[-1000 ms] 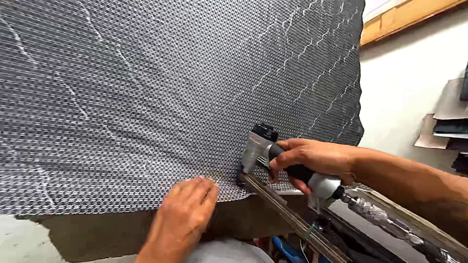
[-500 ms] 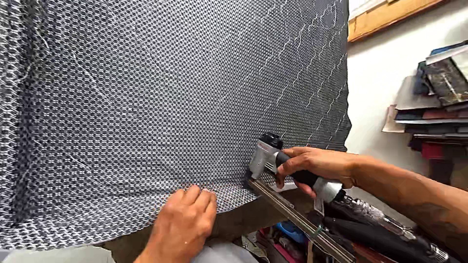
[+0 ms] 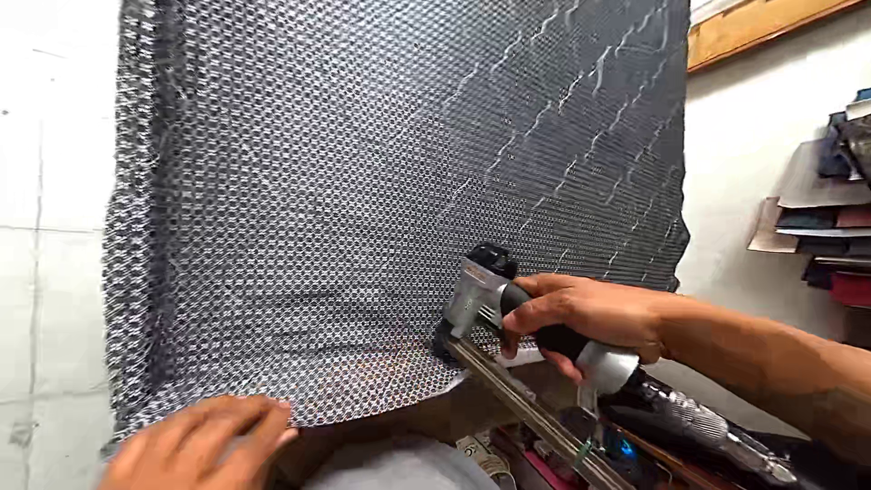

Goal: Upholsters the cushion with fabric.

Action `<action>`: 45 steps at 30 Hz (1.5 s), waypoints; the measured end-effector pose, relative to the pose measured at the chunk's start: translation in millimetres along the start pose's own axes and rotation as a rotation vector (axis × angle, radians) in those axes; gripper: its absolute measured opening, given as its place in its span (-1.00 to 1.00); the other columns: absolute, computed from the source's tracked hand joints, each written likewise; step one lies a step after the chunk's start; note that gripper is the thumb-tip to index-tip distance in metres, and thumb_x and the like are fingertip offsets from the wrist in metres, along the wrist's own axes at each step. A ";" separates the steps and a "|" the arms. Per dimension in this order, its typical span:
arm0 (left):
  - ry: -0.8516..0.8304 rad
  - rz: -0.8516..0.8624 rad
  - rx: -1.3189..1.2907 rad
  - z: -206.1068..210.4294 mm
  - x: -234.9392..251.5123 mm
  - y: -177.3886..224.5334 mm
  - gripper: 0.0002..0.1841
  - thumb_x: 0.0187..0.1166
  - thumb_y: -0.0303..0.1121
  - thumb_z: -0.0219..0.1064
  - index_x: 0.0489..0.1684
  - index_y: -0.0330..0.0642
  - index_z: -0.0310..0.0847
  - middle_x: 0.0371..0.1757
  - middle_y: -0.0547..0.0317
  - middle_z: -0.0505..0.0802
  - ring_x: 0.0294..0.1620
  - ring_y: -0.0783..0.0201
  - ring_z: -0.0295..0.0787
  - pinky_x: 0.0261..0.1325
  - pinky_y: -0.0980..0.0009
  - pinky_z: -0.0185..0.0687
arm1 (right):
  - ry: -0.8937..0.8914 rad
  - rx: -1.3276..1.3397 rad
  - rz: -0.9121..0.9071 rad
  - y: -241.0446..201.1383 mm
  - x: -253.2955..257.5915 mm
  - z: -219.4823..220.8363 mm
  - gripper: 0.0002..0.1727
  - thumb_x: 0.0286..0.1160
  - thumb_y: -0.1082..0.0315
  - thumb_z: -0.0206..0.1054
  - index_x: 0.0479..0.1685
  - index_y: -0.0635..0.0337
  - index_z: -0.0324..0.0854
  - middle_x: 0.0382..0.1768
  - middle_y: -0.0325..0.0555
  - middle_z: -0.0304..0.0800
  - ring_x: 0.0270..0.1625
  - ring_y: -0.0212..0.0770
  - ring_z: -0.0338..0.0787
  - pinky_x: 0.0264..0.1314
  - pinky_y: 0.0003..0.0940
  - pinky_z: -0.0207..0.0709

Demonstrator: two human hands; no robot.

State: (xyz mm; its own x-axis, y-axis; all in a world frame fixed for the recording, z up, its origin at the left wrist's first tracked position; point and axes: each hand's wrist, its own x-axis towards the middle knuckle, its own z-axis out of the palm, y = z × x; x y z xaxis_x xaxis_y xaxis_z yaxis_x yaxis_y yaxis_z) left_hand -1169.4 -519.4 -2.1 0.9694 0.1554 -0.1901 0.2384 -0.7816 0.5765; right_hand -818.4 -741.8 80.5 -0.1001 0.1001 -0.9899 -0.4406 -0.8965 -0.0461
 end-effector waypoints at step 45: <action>-0.106 -0.562 -1.368 -3.7 -34.1 -82.1 -0.66 0.71 -0.34 0.29 -0.55 -0.24 0.79 -0.50 0.15 0.95 -0.53 0.32 0.93 -0.38 0.38 0.91 | -0.162 0.047 0.039 -142.5 53.5 175.1 -0.81 0.75 0.27 0.14 0.18 0.05 0.50 0.04 0.06 0.85 -0.64 -0.19 0.75 -0.56 -0.33 0.74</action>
State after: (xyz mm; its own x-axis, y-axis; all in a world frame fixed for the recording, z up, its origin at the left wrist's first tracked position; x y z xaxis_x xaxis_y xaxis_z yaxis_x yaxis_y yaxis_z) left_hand -1221.7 -458.4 -40.1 0.7391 0.1463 -0.6575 0.4993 0.5362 0.6806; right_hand -917.2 -533.1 57.5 -0.2584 0.1372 -0.9562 -0.4744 -0.8803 0.0019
